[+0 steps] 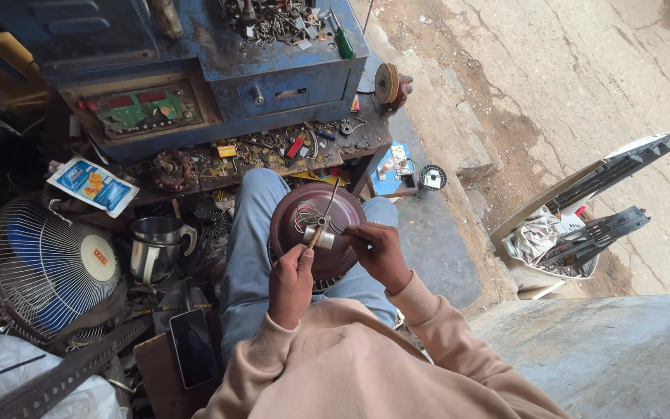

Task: Repairing a ceiling fan motor by adjusting wiring and testing components.

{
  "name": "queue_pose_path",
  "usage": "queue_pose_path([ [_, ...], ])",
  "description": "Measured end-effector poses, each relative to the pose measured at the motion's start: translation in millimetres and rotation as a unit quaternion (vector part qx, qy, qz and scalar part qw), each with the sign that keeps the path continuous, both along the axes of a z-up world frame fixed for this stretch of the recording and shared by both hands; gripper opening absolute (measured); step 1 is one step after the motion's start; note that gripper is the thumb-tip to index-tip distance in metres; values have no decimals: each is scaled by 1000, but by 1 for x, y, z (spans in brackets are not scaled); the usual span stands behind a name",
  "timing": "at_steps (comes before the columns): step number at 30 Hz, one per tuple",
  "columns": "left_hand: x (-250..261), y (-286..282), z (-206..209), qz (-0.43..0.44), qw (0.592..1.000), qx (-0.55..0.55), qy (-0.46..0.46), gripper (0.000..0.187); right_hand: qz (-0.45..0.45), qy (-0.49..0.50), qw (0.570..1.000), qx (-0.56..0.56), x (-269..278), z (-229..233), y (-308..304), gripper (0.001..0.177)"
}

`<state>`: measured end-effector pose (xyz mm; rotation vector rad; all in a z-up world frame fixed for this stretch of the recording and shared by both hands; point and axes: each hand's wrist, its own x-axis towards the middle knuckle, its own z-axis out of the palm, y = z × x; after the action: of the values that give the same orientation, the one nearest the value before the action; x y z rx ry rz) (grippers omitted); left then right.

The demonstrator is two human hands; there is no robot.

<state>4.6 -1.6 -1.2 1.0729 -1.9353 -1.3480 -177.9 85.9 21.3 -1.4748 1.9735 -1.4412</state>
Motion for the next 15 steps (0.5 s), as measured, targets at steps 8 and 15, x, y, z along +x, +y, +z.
queue_pose_path([
  [8, 1, -1, 1, -4, 1000, -3, 21, 38, 18, 27, 999, -13, 3, 8, -2, 15],
  [15, 5, -3, 3, -5, 1000, 10, 14, 39, 10, 9, 1000, -18, 1, 0, -3, 15],
])
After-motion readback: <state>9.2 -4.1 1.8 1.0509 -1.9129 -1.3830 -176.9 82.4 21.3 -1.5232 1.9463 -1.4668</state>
